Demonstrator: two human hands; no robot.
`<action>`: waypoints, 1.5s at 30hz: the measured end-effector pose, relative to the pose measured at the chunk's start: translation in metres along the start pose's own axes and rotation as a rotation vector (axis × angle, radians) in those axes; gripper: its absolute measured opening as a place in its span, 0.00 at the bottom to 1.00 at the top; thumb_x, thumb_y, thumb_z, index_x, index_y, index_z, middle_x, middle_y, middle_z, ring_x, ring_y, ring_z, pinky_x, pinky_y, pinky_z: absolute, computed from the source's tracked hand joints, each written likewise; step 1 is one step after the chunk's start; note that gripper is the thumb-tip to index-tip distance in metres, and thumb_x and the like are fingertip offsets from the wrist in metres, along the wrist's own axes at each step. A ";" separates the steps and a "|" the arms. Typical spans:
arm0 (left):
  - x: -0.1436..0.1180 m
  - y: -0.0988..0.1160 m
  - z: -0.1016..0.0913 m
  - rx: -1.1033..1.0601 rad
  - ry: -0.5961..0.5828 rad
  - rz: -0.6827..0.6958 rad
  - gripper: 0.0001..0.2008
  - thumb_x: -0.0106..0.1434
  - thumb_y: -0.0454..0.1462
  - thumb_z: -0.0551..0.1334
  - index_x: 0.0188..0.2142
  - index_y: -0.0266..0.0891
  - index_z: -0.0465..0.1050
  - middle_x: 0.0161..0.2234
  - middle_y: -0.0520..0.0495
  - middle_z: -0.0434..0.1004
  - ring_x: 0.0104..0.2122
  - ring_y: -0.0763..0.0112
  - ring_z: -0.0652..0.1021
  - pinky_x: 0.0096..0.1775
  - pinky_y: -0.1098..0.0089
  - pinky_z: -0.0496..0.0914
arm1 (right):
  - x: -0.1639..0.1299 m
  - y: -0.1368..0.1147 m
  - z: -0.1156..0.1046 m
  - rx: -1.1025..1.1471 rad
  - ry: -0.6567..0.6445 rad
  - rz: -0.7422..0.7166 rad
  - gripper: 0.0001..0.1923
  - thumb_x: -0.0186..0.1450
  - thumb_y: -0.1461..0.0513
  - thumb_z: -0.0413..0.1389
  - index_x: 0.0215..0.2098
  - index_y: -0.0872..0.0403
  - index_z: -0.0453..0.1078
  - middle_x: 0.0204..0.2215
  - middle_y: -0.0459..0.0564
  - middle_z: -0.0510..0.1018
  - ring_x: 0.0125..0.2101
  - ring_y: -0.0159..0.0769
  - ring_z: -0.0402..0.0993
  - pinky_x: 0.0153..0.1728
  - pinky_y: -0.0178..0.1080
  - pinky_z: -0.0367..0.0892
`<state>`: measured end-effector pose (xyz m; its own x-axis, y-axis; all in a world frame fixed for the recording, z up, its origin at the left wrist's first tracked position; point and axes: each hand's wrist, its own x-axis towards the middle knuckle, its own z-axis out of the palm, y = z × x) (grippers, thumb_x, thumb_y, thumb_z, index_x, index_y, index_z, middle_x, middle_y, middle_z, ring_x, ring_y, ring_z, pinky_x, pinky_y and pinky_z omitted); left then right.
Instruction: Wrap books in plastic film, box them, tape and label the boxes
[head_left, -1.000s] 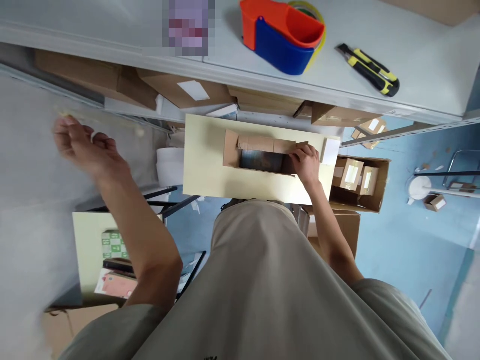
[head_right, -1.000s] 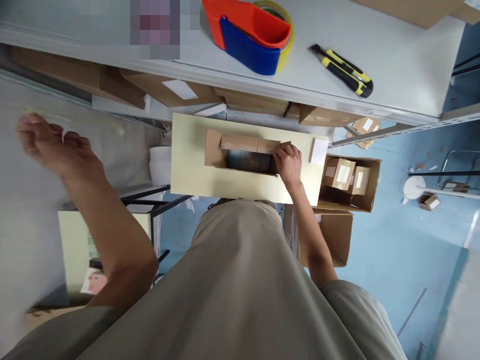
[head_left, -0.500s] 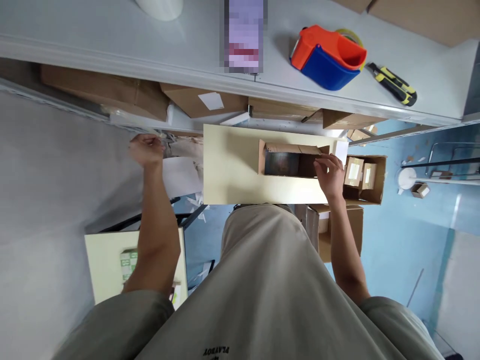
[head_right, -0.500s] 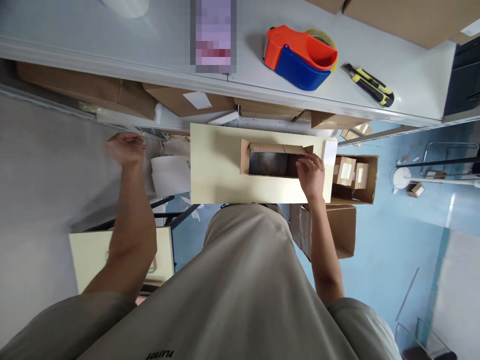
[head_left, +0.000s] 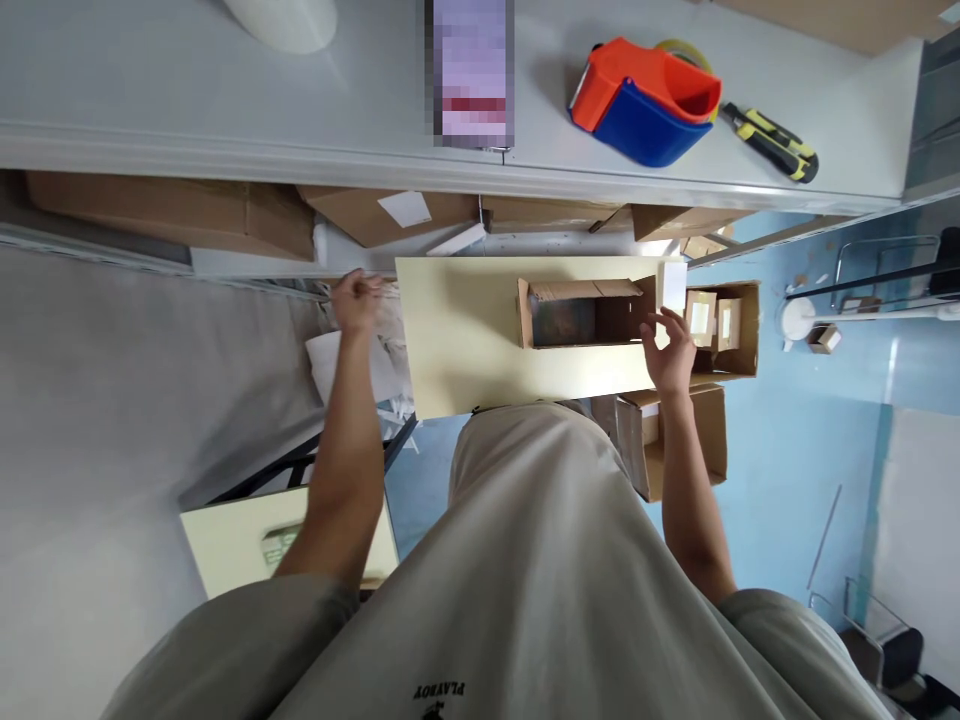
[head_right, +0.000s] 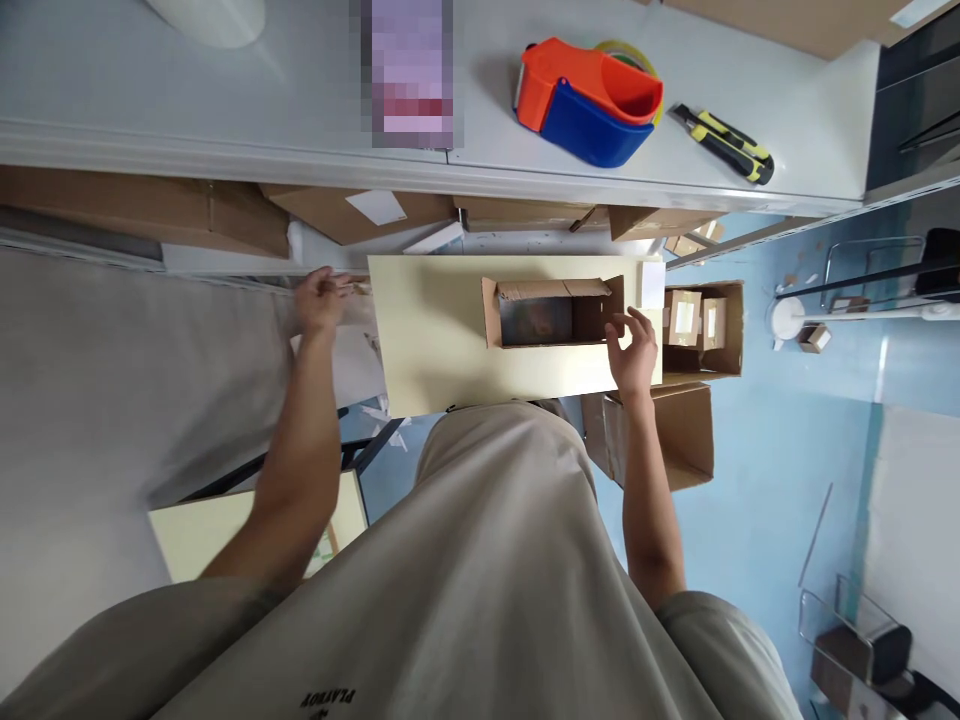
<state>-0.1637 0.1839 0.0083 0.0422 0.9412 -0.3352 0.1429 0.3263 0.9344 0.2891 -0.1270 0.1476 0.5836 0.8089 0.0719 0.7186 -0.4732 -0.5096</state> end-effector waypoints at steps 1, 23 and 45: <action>-0.011 -0.002 0.015 -0.003 0.074 -0.096 0.09 0.77 0.40 0.64 0.42 0.42 0.65 0.30 0.61 0.78 0.34 0.78 0.79 0.49 0.70 0.74 | 0.002 0.007 0.000 0.020 0.014 0.024 0.22 0.76 0.47 0.60 0.59 0.50 0.83 0.65 0.67 0.83 0.67 0.62 0.82 0.64 0.69 0.80; -0.181 0.018 0.173 0.298 -0.313 0.027 0.41 0.70 0.59 0.75 0.73 0.43 0.70 0.70 0.32 0.79 0.70 0.44 0.80 0.74 0.43 0.72 | 0.118 0.047 0.036 -0.092 -0.432 -0.242 0.47 0.73 0.47 0.69 0.84 0.47 0.60 0.82 0.67 0.61 0.80 0.72 0.59 0.75 0.76 0.66; -0.188 0.032 0.222 0.716 0.053 0.177 0.42 0.66 0.42 0.82 0.74 0.45 0.68 0.61 0.38 0.84 0.55 0.52 0.86 0.60 0.53 0.82 | 0.128 0.054 0.069 0.179 -0.520 -0.278 0.15 0.80 0.49 0.59 0.52 0.49 0.81 0.54 0.64 0.86 0.68 0.64 0.74 0.73 0.72 0.68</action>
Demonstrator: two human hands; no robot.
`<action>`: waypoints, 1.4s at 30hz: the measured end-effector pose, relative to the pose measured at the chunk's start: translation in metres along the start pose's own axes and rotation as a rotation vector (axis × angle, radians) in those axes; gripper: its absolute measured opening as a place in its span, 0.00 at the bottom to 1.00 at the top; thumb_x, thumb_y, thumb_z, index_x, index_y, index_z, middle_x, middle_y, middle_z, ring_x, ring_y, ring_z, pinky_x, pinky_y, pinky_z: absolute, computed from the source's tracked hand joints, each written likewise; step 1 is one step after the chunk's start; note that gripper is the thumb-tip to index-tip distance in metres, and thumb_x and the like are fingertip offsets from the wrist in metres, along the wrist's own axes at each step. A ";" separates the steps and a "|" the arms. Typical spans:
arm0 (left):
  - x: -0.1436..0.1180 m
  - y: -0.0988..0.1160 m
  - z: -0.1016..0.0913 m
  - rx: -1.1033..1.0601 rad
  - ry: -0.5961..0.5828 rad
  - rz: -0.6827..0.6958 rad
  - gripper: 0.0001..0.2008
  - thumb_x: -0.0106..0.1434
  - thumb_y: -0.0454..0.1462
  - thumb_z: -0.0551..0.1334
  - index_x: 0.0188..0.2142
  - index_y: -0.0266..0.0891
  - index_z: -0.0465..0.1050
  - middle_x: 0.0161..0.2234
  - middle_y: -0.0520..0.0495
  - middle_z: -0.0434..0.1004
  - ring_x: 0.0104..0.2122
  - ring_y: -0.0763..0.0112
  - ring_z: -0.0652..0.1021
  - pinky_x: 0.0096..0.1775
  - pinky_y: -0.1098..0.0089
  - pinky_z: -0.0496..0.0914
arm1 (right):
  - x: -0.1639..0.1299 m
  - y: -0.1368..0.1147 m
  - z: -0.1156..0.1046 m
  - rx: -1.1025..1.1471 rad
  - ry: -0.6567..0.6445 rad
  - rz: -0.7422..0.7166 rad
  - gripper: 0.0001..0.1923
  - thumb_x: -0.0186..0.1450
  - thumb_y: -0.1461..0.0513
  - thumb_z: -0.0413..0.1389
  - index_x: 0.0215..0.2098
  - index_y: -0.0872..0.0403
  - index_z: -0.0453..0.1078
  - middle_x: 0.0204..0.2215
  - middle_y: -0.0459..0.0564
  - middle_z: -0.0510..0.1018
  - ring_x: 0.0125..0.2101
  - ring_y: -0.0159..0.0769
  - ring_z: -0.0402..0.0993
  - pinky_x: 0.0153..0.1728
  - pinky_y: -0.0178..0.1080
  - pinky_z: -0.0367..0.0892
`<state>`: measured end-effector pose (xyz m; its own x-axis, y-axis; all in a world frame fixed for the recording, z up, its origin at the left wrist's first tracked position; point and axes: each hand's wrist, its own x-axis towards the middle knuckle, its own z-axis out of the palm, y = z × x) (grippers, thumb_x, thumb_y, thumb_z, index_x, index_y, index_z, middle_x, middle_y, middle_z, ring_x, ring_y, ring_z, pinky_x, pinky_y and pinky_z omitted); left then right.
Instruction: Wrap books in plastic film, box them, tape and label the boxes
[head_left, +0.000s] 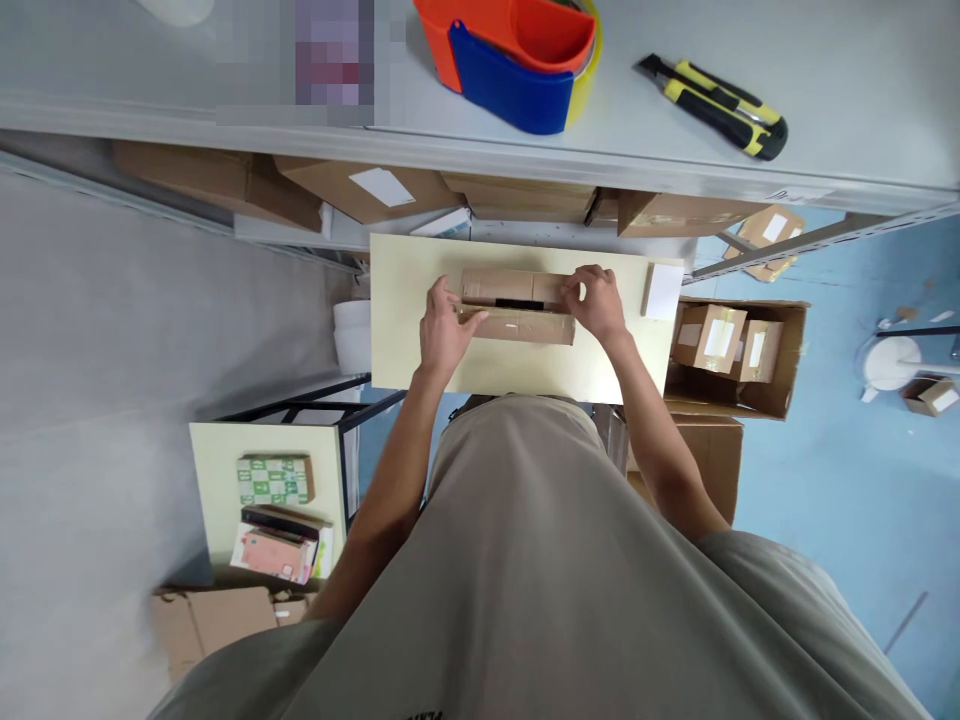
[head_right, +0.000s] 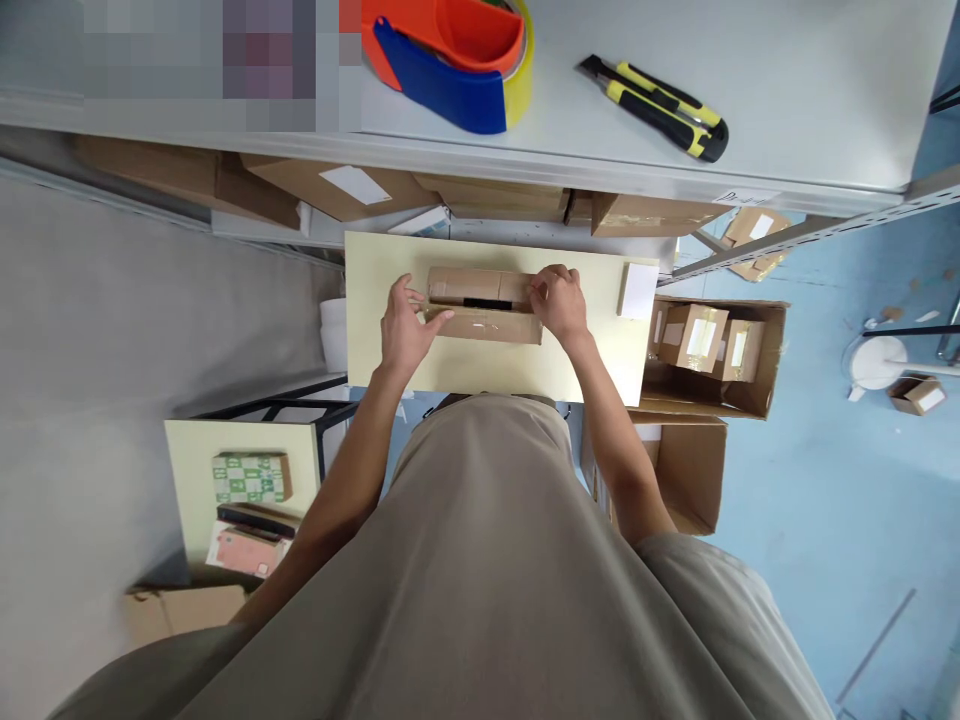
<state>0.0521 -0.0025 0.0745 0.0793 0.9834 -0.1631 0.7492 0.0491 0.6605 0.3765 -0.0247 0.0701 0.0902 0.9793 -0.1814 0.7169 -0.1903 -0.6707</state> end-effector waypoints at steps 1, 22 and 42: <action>0.006 -0.001 0.000 0.002 0.013 -0.008 0.38 0.67 0.40 0.81 0.72 0.45 0.70 0.62 0.37 0.82 0.53 0.54 0.87 0.58 0.55 0.82 | -0.006 0.002 -0.001 0.009 -0.007 -0.007 0.15 0.79 0.50 0.59 0.53 0.49 0.82 0.55 0.64 0.86 0.71 0.65 0.72 0.74 0.73 0.66; -0.019 -0.035 -0.010 -0.154 -0.058 0.046 0.12 0.71 0.40 0.75 0.52 0.45 0.84 0.54 0.43 0.87 0.40 0.63 0.87 0.49 0.61 0.84 | -0.103 -0.031 0.021 0.191 -0.005 0.314 0.31 0.79 0.45 0.59 0.75 0.45 0.78 0.54 0.54 0.93 0.57 0.64 0.91 0.57 0.59 0.86; 0.094 0.121 -0.114 -0.371 0.159 0.587 0.12 0.79 0.38 0.68 0.59 0.46 0.83 0.59 0.42 0.82 0.58 0.56 0.83 0.64 0.54 0.80 | 0.042 -0.191 -0.120 -0.323 0.320 -0.335 0.31 0.81 0.42 0.53 0.76 0.44 0.69 0.75 0.63 0.73 0.78 0.69 0.63 0.77 0.80 0.56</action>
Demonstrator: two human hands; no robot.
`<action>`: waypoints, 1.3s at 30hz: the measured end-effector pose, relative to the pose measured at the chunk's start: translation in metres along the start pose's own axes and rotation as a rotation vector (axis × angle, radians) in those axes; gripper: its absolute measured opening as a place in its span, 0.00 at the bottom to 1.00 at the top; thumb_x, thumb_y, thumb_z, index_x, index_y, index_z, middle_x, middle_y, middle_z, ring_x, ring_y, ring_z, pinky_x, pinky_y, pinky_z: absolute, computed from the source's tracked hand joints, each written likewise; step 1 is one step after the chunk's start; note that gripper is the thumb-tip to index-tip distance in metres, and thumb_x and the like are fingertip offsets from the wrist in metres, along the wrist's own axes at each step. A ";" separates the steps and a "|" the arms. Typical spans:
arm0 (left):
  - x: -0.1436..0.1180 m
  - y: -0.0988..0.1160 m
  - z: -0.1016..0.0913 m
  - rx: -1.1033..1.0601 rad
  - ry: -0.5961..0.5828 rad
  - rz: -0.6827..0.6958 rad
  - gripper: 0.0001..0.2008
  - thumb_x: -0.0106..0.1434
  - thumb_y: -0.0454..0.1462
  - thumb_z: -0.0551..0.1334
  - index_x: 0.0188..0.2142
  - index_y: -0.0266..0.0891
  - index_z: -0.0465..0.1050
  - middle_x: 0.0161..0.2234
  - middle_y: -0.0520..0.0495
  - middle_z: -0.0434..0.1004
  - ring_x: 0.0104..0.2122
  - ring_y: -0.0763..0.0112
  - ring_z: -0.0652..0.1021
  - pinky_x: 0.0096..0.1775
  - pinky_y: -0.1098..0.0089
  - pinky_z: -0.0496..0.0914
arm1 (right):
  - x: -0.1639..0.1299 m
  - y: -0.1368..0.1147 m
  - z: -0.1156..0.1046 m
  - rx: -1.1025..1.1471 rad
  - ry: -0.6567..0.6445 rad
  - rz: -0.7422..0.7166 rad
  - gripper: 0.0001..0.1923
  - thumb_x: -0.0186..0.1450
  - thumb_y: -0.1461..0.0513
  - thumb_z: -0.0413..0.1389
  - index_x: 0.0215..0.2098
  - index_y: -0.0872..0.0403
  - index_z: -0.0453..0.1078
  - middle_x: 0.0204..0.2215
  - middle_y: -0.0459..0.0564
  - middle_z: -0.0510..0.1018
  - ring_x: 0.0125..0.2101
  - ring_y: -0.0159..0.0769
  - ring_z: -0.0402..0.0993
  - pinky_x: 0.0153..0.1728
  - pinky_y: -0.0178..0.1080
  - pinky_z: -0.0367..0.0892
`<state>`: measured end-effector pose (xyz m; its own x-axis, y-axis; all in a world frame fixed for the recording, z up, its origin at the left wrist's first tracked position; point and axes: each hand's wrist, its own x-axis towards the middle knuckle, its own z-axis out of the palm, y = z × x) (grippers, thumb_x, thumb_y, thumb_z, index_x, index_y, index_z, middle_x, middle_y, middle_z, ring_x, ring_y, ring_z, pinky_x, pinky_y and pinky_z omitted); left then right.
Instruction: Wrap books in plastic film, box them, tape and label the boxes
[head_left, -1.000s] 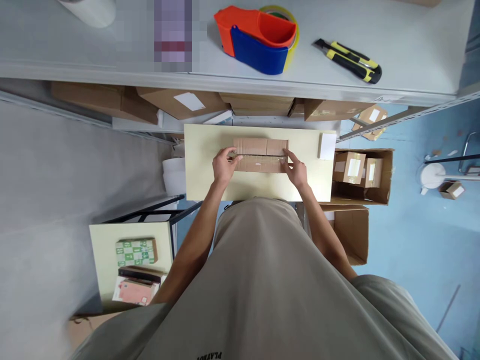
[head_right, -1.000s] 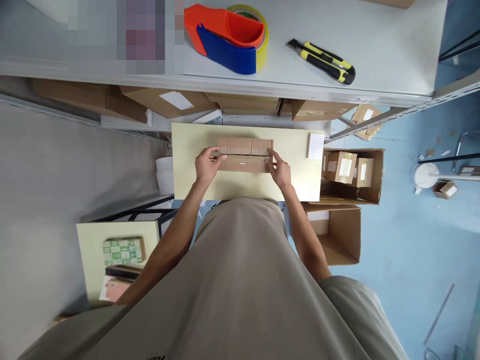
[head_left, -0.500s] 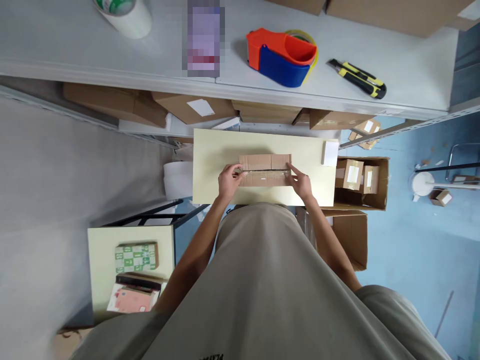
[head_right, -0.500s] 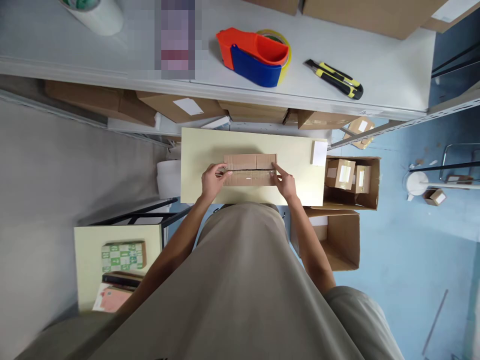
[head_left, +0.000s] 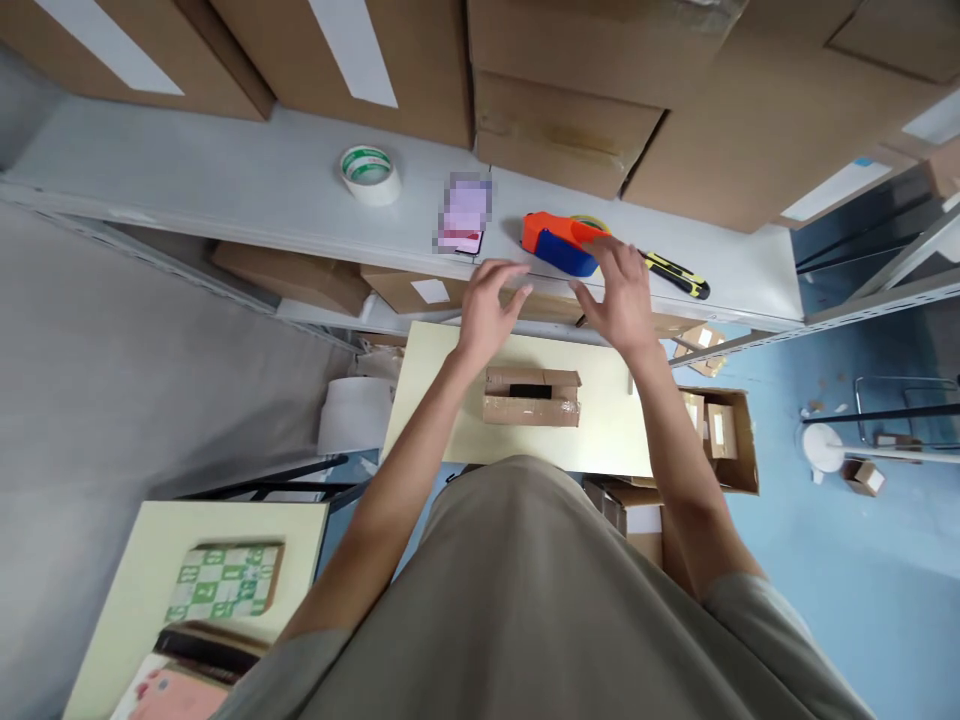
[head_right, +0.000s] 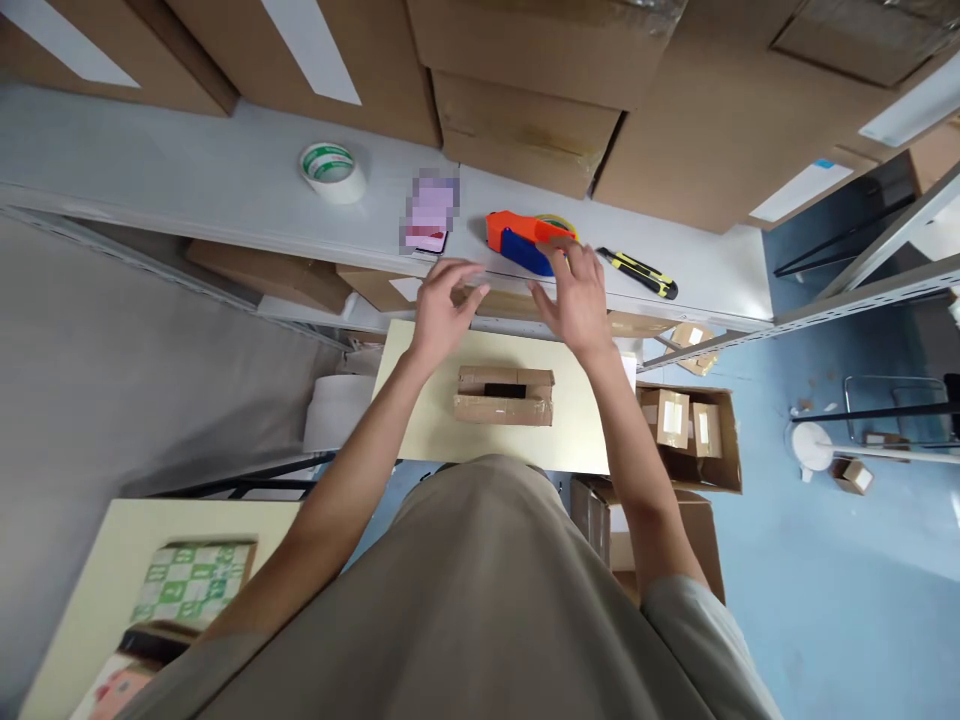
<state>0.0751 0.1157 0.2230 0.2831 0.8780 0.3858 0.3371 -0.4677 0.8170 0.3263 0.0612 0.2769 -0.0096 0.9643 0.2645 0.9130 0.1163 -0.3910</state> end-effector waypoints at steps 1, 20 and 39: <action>0.012 0.008 0.002 -0.007 0.016 0.021 0.12 0.79 0.38 0.67 0.59 0.46 0.83 0.59 0.42 0.82 0.58 0.56 0.83 0.64 0.54 0.80 | 0.021 0.000 0.003 -0.007 -0.018 -0.007 0.33 0.81 0.41 0.54 0.75 0.48 0.69 0.73 0.66 0.75 0.76 0.71 0.65 0.77 0.80 0.56; -0.156 0.046 0.003 -0.369 0.094 -0.277 0.15 0.78 0.52 0.71 0.52 0.45 0.79 0.49 0.43 0.87 0.47 0.63 0.88 0.54 0.60 0.84 | -0.109 -0.061 0.054 0.898 -0.298 0.302 0.40 0.70 0.26 0.60 0.62 0.44 0.71 0.56 0.58 0.87 0.57 0.58 0.86 0.63 0.61 0.82; -0.175 -0.013 -0.040 -0.390 -0.034 -0.601 0.27 0.75 0.62 0.69 0.55 0.45 0.87 0.51 0.40 0.90 0.50 0.55 0.88 0.51 0.57 0.83 | -0.163 -0.060 0.090 0.796 -0.607 0.321 0.39 0.66 0.26 0.66 0.53 0.45 0.69 0.47 0.55 0.84 0.45 0.52 0.83 0.51 0.56 0.83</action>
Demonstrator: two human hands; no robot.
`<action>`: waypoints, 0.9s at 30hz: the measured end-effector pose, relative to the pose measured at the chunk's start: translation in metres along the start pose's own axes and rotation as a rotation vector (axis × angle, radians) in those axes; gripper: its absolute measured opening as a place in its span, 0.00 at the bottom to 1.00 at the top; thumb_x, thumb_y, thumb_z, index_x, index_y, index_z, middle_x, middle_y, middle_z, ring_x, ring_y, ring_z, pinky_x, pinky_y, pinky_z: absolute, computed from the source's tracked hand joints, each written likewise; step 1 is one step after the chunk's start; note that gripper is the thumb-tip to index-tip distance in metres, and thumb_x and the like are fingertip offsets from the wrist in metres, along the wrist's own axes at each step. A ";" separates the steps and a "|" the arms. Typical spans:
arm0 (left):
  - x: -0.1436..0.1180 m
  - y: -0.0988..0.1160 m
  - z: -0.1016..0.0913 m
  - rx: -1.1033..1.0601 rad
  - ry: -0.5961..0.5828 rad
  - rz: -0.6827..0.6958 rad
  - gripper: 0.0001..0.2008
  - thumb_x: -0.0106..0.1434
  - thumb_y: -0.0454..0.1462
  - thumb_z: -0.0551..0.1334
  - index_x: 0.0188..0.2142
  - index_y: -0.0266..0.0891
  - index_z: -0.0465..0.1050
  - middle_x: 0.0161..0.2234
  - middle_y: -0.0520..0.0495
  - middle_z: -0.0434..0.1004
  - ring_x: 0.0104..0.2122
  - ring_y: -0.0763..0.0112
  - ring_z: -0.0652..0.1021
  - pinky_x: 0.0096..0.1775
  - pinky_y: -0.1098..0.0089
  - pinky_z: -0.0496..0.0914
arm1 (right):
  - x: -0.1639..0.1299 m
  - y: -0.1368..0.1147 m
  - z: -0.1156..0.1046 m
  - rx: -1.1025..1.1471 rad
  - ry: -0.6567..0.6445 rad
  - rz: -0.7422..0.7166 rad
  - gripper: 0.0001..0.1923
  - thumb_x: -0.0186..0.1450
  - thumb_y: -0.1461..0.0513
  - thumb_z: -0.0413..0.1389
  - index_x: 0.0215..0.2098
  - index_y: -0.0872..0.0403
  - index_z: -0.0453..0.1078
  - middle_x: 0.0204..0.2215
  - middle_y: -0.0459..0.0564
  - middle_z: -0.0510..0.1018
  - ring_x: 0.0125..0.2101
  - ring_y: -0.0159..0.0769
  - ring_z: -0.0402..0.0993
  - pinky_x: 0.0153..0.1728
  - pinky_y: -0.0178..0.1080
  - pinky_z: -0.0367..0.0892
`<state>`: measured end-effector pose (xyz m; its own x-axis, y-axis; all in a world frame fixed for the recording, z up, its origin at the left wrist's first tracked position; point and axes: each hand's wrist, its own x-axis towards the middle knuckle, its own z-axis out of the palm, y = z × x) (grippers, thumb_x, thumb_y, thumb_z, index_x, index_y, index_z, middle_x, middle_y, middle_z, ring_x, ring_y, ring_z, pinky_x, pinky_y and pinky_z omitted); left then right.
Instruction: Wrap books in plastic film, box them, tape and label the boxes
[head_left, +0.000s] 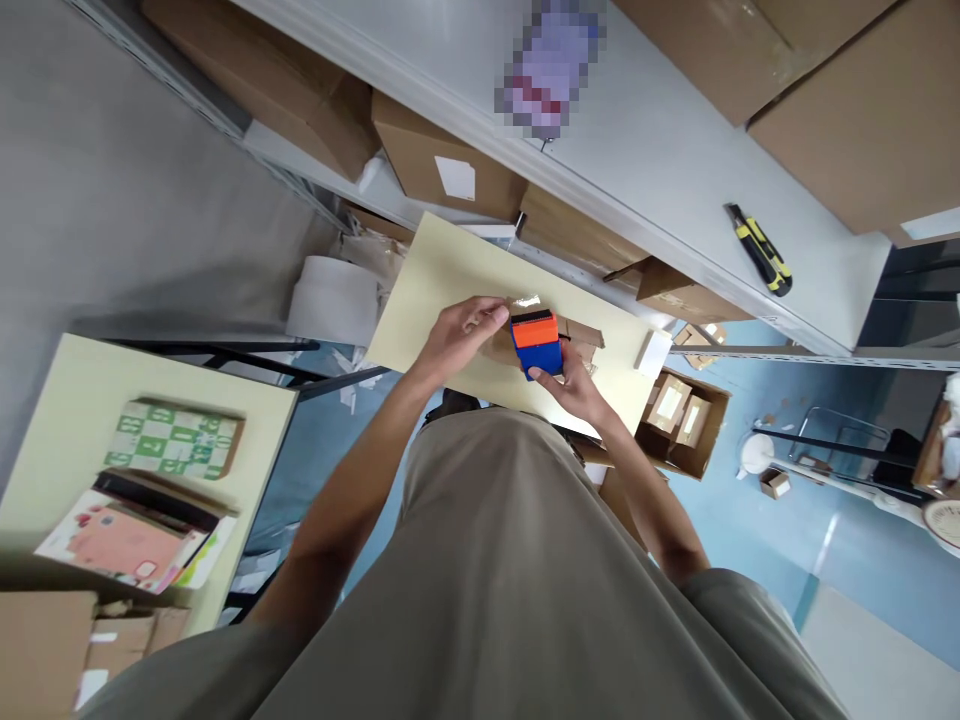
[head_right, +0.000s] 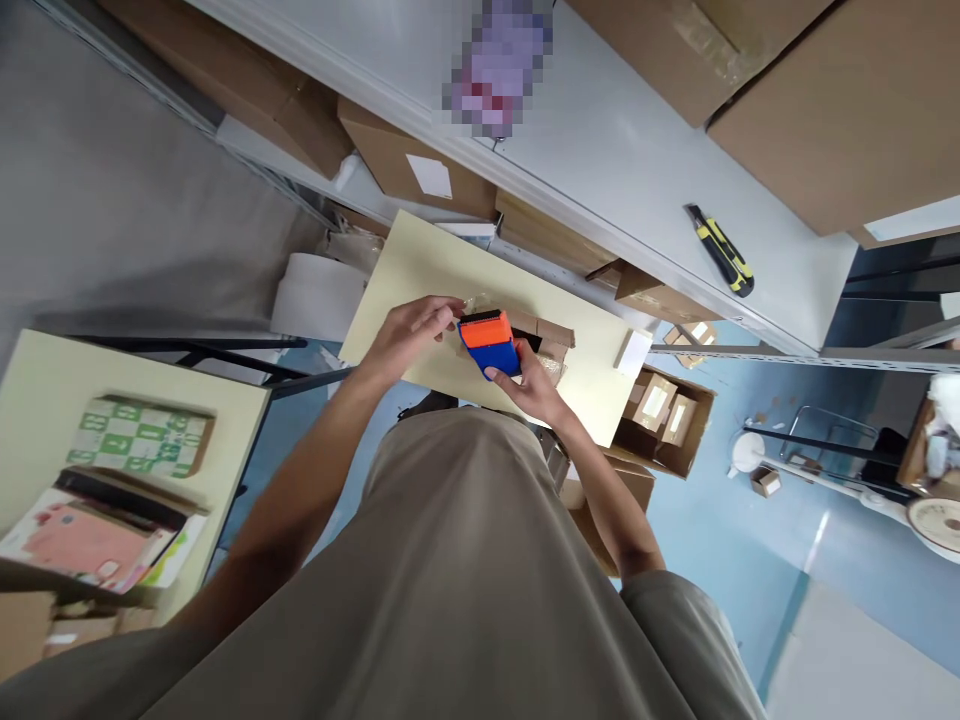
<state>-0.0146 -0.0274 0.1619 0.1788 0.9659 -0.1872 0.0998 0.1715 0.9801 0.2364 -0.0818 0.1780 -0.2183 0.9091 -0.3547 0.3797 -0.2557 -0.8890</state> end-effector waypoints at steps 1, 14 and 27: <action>0.004 0.001 -0.002 -0.013 -0.022 -0.002 0.26 0.74 0.62 0.70 0.52 0.44 0.88 0.49 0.41 0.90 0.49 0.54 0.87 0.51 0.56 0.83 | -0.002 0.000 -0.002 -0.019 -0.018 0.006 0.39 0.66 0.26 0.66 0.54 0.45 0.69 0.46 0.54 0.84 0.44 0.52 0.82 0.50 0.56 0.83; 0.011 -0.017 0.006 -0.018 -0.057 0.005 0.25 0.68 0.61 0.73 0.40 0.41 0.86 0.38 0.43 0.90 0.35 0.64 0.83 0.38 0.66 0.77 | -0.016 -0.009 -0.007 -0.296 -0.064 0.131 0.37 0.73 0.28 0.56 0.53 0.50 0.71 0.40 0.52 0.83 0.37 0.45 0.78 0.39 0.45 0.73; 0.020 -0.090 0.000 -0.205 0.304 -0.197 0.22 0.63 0.57 0.75 0.36 0.41 0.83 0.31 0.47 0.83 0.32 0.67 0.78 0.35 0.68 0.74 | -0.013 -0.120 -0.098 -0.743 -0.295 0.539 0.39 0.71 0.25 0.56 0.38 0.51 0.75 0.31 0.52 0.85 0.29 0.41 0.80 0.33 0.42 0.66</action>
<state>-0.0201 -0.0231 0.0700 -0.1243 0.9186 -0.3751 -0.0997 0.3646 0.9258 0.2819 -0.0309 0.3175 -0.0265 0.5851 -0.8105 0.9452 -0.2493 -0.2108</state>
